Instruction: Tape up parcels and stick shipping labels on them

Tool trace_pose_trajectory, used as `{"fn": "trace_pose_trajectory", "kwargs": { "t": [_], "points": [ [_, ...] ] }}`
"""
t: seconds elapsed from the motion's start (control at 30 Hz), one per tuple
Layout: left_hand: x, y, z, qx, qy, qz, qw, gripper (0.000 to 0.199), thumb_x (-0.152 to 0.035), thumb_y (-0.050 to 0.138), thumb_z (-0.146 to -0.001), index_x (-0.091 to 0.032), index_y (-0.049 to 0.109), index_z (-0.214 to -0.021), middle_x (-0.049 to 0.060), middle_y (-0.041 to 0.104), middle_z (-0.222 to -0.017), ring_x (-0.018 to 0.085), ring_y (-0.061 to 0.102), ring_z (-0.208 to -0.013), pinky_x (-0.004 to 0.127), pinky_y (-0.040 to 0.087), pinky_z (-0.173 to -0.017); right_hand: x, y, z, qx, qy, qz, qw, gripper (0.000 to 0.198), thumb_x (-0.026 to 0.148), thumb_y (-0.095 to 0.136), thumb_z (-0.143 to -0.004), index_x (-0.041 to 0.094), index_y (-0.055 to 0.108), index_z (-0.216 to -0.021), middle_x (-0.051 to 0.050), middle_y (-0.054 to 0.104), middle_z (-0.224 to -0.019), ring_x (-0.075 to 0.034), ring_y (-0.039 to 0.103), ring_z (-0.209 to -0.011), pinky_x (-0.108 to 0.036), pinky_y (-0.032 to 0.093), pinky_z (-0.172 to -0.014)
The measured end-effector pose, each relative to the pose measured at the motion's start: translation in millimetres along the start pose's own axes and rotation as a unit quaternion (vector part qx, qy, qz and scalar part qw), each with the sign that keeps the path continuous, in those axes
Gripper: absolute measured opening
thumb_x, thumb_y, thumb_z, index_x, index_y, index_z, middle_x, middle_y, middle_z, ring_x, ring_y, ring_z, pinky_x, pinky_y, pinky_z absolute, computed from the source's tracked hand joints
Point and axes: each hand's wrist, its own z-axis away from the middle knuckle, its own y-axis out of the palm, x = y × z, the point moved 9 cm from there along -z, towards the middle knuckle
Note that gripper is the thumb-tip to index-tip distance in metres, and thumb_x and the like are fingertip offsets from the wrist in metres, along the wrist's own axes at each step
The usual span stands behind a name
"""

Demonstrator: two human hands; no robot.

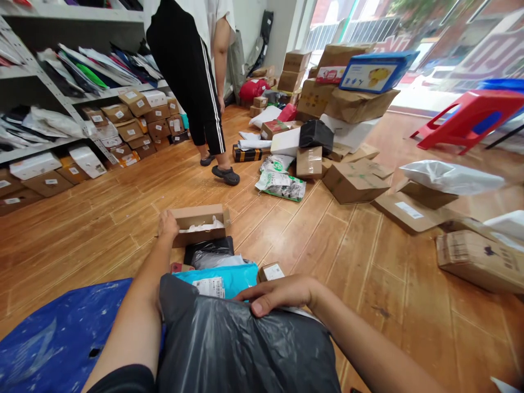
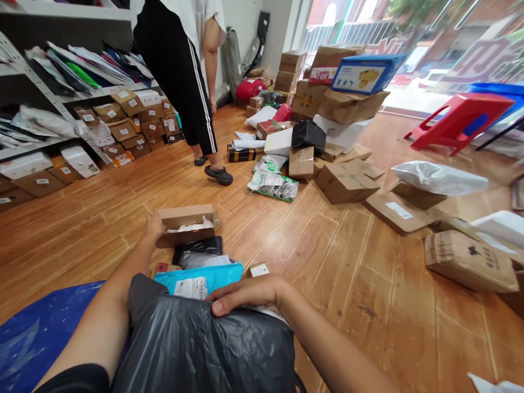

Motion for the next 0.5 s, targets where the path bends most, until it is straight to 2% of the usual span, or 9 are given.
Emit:
{"fn": "trace_pose_trajectory", "kwargs": {
  "t": [0.1, 0.17, 0.2, 0.23, 0.3, 0.33, 0.4, 0.47, 0.5],
  "points": [
    [-16.5, -8.5, 16.4, 0.03, -0.03, 0.027, 0.999, 0.056, -0.042, 0.073, -0.102, -0.018, 0.057, -0.15, 0.017, 0.053, -0.159, 0.036, 0.058, -0.138, 0.059, 0.051, -0.114, 3.0, 2.7, -4.3, -0.009, 0.008, 0.012, 1.0, 0.093, 0.08, 0.087, -0.073, 0.019, 0.071, -0.141, -0.009, 0.072, -0.141, -0.031, 0.068, -0.132, -0.039, 0.045, -0.121],
    [-22.6, -19.3, 49.9, 0.074, -0.051, 0.062, 0.994, 0.061, -0.052, 0.069, -0.103, -0.015, 0.055, -0.151, 0.02, 0.058, -0.155, 0.034, 0.062, -0.136, 0.051, 0.052, -0.113, 9.4, 8.5, -6.4, -0.013, 0.011, 0.031, 0.999, 0.087, 0.081, 0.085, -0.074, 0.021, 0.074, -0.136, -0.007, 0.074, -0.139, -0.031, 0.068, -0.131, -0.039, 0.047, -0.12],
    [-23.5, -29.3, 76.5, 0.099, -0.062, 0.083, 0.99, 0.066, -0.059, 0.064, -0.104, -0.013, 0.054, -0.151, 0.022, 0.061, -0.153, 0.034, 0.064, -0.134, 0.047, 0.053, -0.112, 15.1, 13.1, -7.2, -0.014, 0.008, 0.042, 0.999, 0.083, 0.082, 0.084, -0.075, 0.022, 0.076, -0.132, -0.006, 0.075, -0.136, -0.031, 0.069, -0.13, -0.038, 0.049, -0.118],
    [-23.0, -42.8, 110.3, 0.124, -0.075, 0.107, 0.984, 0.071, -0.066, 0.056, -0.105, -0.013, 0.054, -0.151, 0.023, 0.063, -0.151, 0.035, 0.067, -0.132, 0.046, 0.054, -0.11, 22.9, 18.7, -7.5, -0.016, -0.001, 0.055, 0.998, 0.078, 0.081, 0.083, -0.077, 0.022, 0.079, -0.128, -0.005, 0.077, -0.132, -0.03, 0.07, -0.128, -0.037, 0.051, -0.115],
    [-20.1, -78.4, 195.9, 0.166, -0.098, 0.161, 0.968, 0.085, -0.079, 0.034, -0.104, -0.013, 0.055, -0.154, 0.024, 0.066, -0.148, 0.037, 0.069, -0.132, 0.049, 0.057, -0.108, 44.0, 34.7, -7.1, -0.016, -0.03, 0.094, 0.995, 0.064, 0.077, 0.083, -0.083, 0.023, 0.083, -0.118, -0.004, 0.08, -0.122, -0.028, 0.074, -0.121, -0.035, 0.057, -0.106],
    [-21.0, -94.9, 245.1, 0.198, -0.108, 0.239, 0.944, 0.088, -0.083, 0.037, -0.102, -0.018, 0.052, -0.159, 0.022, 0.061, -0.157, 0.039, 0.061, -0.143, 0.051, 0.052, -0.116, 56.4, 45.9, -6.3, -0.013, -0.049, 0.121, 0.991, 0.057, 0.073, 0.082, -0.086, 0.024, 0.085, -0.115, -0.003, 0.082, -0.118, -0.027, 0.076, -0.115, -0.033, 0.06, -0.1],
    [-26.2, -133.4, 337.5, 0.208, -0.085, 0.318, 0.921, 0.096, -0.091, 0.053, -0.089, -0.032, 0.048, -0.165, 0.01, 0.05, -0.17, 0.043, 0.044, -0.157, 0.055, 0.042, -0.125, 82.2, 75.8, -3.6, 0.006, -0.097, 0.184, 0.978, 0.047, 0.066, 0.079, -0.094, 0.024, 0.086, -0.113, -0.002, 0.083, -0.112, -0.023, 0.08, -0.102, -0.029, 0.063, -0.089],
    [-36.1, -164.9, 410.1, 0.19, -0.03, 0.316, 0.929, 0.112, -0.083, 0.082, -0.071, -0.037, 0.046, -0.167, 0.004, 0.044, -0.175, 0.045, 0.031, -0.163, 0.053, 0.032, -0.132, 103.1, 112.8, -0.5, 0.031, -0.14, 0.249, 0.958, 0.043, 0.063, 0.075, -0.099, 0.024, 0.087, -0.114, -0.002, 0.084, -0.11, -0.02, 0.081, -0.091, -0.027, 0.064, -0.081],
    [-38.3, -174.0, 437.0, 0.183, -0.034, 0.32, 0.929, 0.112, -0.077, 0.086, -0.072, -0.04, 0.043, -0.168, 0.002, 0.044, -0.174, 0.044, 0.032, -0.163, 0.052, 0.03, -0.133, 110.1, 131.8, 0.5, 0.038, -0.154, 0.276, 0.948, 0.043, 0.063, 0.073, -0.1, 0.024, 0.087, -0.113, -0.002, 0.085, -0.108, -0.02, 0.081, -0.087, -0.027, 0.064, -0.077]
  ]
}}
